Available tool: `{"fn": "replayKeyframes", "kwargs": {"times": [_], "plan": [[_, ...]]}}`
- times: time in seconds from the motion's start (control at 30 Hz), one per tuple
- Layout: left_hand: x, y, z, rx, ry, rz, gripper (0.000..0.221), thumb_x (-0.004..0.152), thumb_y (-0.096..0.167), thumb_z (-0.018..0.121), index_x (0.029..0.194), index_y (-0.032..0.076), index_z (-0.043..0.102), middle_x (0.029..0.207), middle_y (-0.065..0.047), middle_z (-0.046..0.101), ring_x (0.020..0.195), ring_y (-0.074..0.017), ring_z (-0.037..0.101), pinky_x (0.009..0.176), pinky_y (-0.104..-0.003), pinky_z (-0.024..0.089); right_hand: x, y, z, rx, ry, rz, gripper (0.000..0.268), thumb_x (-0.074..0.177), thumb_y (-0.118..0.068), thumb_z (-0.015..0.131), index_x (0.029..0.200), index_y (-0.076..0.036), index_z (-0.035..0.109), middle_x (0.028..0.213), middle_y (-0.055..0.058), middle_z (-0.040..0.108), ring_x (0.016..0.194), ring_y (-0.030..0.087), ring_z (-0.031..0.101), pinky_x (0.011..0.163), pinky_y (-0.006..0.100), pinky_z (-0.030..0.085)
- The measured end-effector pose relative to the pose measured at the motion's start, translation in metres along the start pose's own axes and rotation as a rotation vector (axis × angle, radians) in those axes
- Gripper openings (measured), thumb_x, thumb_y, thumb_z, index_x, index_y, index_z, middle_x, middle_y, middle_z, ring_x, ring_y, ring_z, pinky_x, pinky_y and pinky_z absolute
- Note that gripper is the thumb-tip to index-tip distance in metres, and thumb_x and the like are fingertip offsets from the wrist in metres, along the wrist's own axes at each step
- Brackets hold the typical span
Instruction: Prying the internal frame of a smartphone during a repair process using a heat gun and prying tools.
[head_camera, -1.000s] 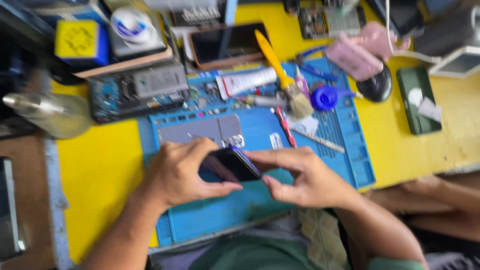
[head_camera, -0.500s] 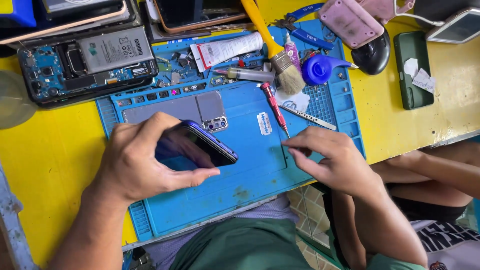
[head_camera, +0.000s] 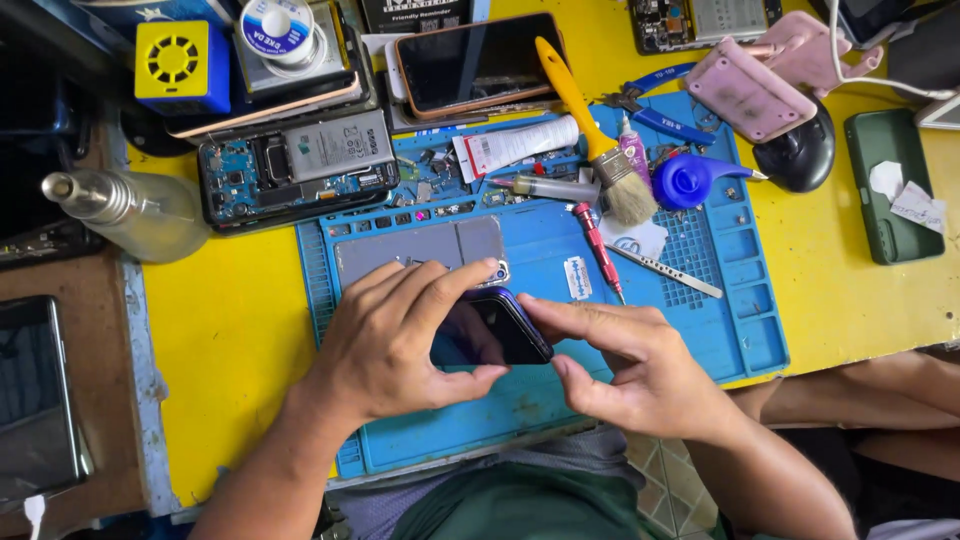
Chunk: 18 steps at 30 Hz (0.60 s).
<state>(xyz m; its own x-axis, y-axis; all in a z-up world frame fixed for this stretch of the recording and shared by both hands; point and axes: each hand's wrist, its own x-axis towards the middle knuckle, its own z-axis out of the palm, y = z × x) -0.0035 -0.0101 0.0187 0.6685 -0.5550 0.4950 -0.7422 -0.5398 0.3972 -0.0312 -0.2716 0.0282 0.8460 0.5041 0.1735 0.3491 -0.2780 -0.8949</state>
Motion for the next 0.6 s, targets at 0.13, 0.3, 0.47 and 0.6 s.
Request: {"fn": "replayKeyframes", "kwargs": {"times": [0.13, 0.3, 0.47, 0.6], "plan": [[0.001, 0.005, -0.001, -0.001, -0.016, -0.022, 0.075, 0.080, 0.046, 0.088, 0.135, 0.004, 0.059, 0.094, -0.007, 0.064, 0.079, -0.0280, 0.065, 0.076, -0.043, 0.052, -0.002, 0.003, 0.000, -0.024, -0.005, -0.020, 0.044, 0.095, -0.012, 0.066, 0.139, -0.005, 0.061, 0.124, 0.011, 0.077, 0.098, 0.018, 0.080, 0.090, 0.029, 0.062], [0.002, 0.009, 0.004, -0.030, 0.015, -0.068, 0.062, 0.075, 0.035, 0.086, 0.124, 0.006, 0.060, 0.097, -0.008, 0.069, 0.081, -0.0288, 0.069, 0.074, -0.042, 0.055, -0.002, 0.004, 0.004, 0.003, 0.028, 0.014, 0.045, 0.092, -0.005, 0.064, 0.137, -0.003, 0.062, 0.131, 0.010, 0.074, 0.105, 0.015, 0.077, 0.093, 0.028, 0.063], [0.002, 0.010, 0.009, 0.009, 0.108, -0.037, 0.056, 0.078, 0.043, 0.086, 0.112, 0.006, 0.062, 0.096, -0.009, 0.071, 0.079, -0.0282, 0.071, 0.070, -0.041, 0.055, -0.004, 0.010, 0.014, -0.052, 0.101, -0.061, 0.045, 0.090, 0.000, 0.060, 0.135, -0.003, 0.063, 0.130, 0.013, 0.074, 0.115, 0.023, 0.078, 0.100, 0.031, 0.061], [0.005, 0.012, 0.008, 0.020, 0.142, 0.033, 0.047, 0.080, 0.038, 0.084, 0.103, 0.004, 0.063, 0.087, -0.008, 0.067, 0.072, -0.0254, 0.069, 0.064, -0.039, 0.054, -0.005, 0.010, 0.018, -0.040, 0.136, -0.067, 0.044, 0.089, 0.003, 0.057, 0.132, -0.002, 0.064, 0.129, 0.013, 0.074, 0.117, 0.025, 0.076, 0.103, 0.032, 0.061]]}}
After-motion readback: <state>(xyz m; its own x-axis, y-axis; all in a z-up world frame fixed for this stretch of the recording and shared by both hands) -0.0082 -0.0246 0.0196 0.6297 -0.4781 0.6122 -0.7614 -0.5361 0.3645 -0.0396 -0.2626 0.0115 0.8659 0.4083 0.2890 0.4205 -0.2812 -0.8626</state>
